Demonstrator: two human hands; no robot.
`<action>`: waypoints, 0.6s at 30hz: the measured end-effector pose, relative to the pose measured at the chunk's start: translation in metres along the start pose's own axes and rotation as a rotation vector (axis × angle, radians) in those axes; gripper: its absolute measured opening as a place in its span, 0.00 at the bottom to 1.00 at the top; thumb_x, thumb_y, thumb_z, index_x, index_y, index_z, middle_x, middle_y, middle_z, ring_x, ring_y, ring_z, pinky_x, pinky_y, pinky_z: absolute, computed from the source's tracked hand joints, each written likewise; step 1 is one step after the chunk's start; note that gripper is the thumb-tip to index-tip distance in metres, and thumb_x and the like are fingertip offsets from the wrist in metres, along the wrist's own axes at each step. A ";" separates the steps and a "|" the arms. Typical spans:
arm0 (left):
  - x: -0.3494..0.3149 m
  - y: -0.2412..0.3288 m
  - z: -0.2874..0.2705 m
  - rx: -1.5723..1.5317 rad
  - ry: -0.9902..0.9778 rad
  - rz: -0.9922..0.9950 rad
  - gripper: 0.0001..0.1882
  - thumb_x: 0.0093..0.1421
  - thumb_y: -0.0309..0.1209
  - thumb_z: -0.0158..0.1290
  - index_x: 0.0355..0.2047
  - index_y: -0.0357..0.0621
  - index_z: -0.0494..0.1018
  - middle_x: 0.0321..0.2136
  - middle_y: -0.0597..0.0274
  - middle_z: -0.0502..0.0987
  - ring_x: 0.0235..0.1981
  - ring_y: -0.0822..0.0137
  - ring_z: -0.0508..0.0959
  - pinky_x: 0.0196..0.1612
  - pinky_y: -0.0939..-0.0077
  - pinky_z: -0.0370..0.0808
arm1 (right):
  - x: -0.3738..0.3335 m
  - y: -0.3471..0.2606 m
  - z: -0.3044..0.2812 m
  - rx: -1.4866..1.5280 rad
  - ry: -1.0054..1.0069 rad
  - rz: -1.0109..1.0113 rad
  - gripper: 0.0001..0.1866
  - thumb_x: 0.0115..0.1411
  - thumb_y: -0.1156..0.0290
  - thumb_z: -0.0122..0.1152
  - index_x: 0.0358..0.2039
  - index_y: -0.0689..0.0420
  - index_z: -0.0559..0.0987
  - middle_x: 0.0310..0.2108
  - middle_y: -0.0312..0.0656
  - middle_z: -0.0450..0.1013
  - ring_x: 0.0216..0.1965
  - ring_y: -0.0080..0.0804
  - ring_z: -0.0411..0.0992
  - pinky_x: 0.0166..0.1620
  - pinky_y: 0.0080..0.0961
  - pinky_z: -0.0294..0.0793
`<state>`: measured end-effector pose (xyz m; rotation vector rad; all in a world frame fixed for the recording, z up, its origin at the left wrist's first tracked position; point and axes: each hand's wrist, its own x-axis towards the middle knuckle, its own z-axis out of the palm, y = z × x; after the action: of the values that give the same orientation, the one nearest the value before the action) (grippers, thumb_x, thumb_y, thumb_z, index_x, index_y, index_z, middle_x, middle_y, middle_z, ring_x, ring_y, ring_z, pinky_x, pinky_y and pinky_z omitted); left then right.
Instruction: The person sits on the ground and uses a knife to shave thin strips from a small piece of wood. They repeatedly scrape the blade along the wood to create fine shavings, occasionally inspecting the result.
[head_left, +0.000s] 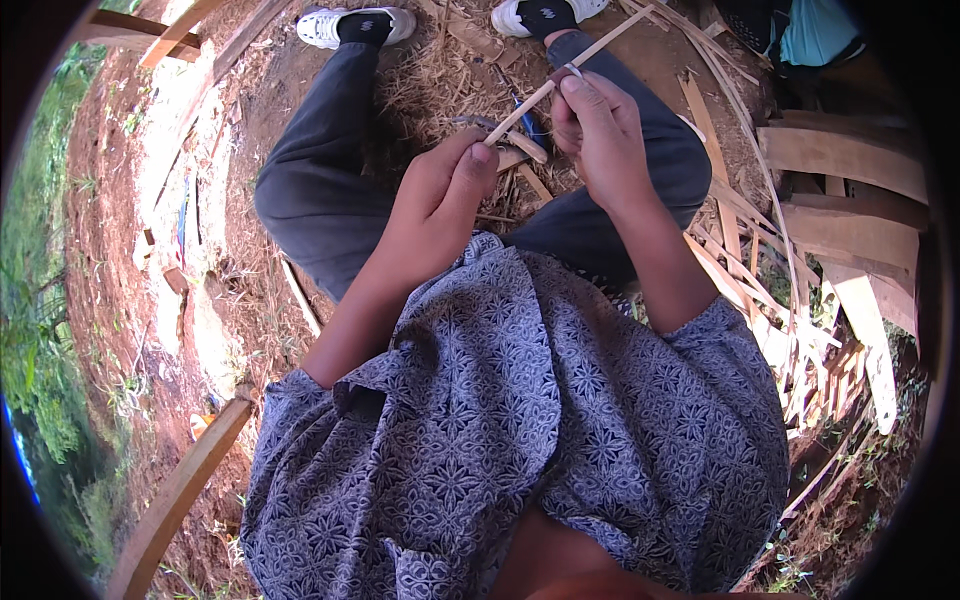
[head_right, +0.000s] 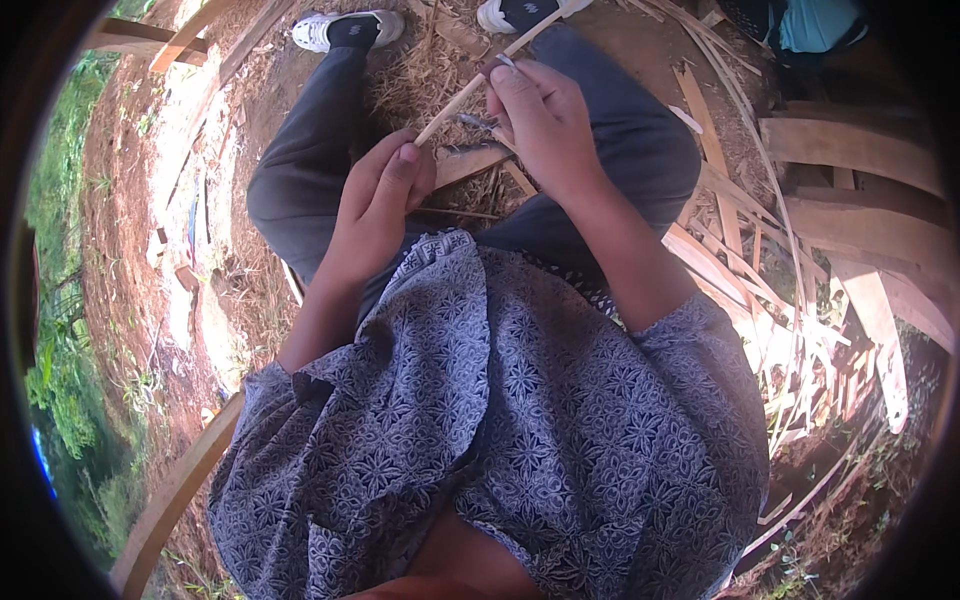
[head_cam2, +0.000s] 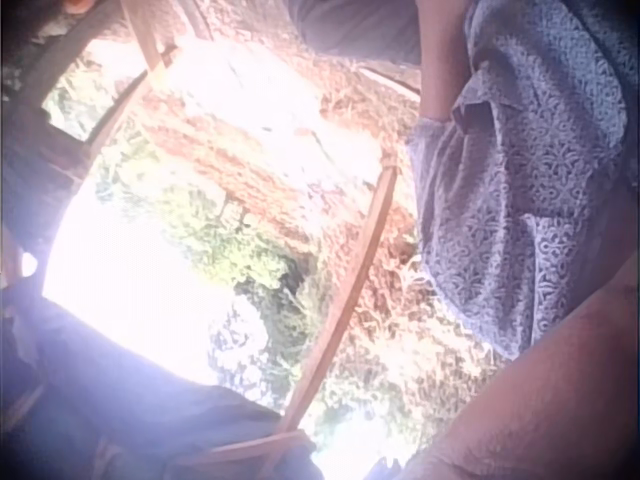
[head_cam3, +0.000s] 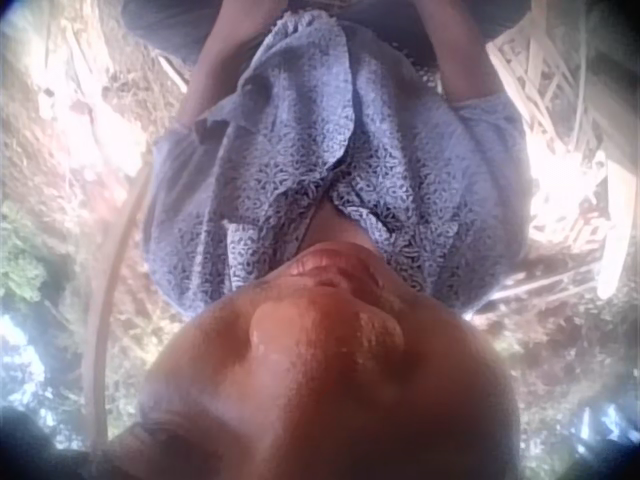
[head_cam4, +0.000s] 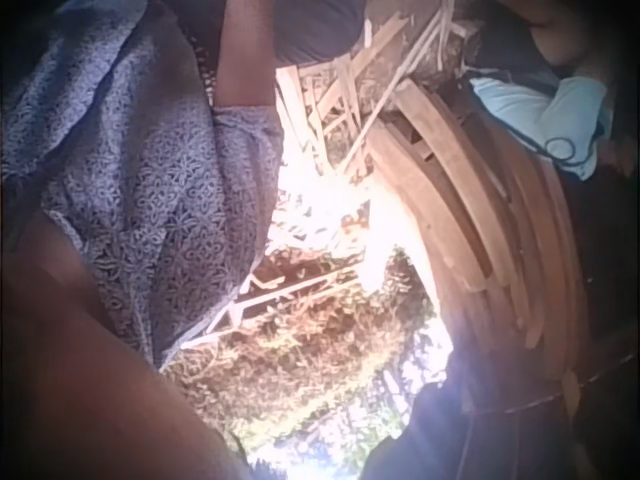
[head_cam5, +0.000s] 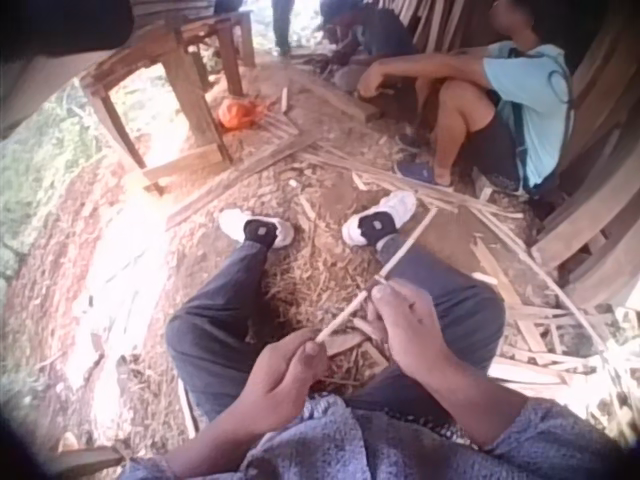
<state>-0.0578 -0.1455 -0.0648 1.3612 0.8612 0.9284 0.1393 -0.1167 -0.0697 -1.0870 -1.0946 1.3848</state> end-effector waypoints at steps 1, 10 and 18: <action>-0.001 -0.001 0.001 -0.021 0.035 -0.014 0.17 0.73 0.36 0.36 0.26 0.43 0.62 0.20 0.72 0.60 0.20 0.80 0.57 0.24 0.82 0.55 | -0.001 0.001 0.002 0.024 -0.025 -0.001 0.16 0.70 0.64 0.48 0.26 0.58 0.72 0.17 0.28 0.59 0.17 0.14 0.53 0.21 0.17 0.52; 0.003 0.010 0.006 0.014 0.051 -0.042 0.19 0.73 0.38 0.37 0.25 0.43 0.62 0.18 0.73 0.60 0.20 0.81 0.57 0.24 0.81 0.55 | -0.005 -0.009 -0.001 -0.286 -0.075 -0.021 0.14 0.67 0.66 0.51 0.30 0.63 0.78 0.21 0.32 0.71 0.23 0.15 0.65 0.28 0.17 0.64; 0.013 0.014 0.005 -0.009 -0.041 -0.072 0.19 0.73 0.38 0.38 0.26 0.42 0.64 0.19 0.73 0.61 0.21 0.80 0.58 0.25 0.81 0.56 | -0.012 -0.002 0.007 -0.320 -0.013 -0.119 0.15 0.67 0.66 0.50 0.30 0.63 0.77 0.19 0.30 0.66 0.21 0.14 0.61 0.26 0.18 0.61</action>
<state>-0.0488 -0.1358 -0.0505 1.3286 0.8679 0.8456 0.1333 -0.1286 -0.0660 -1.2178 -1.4004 1.1485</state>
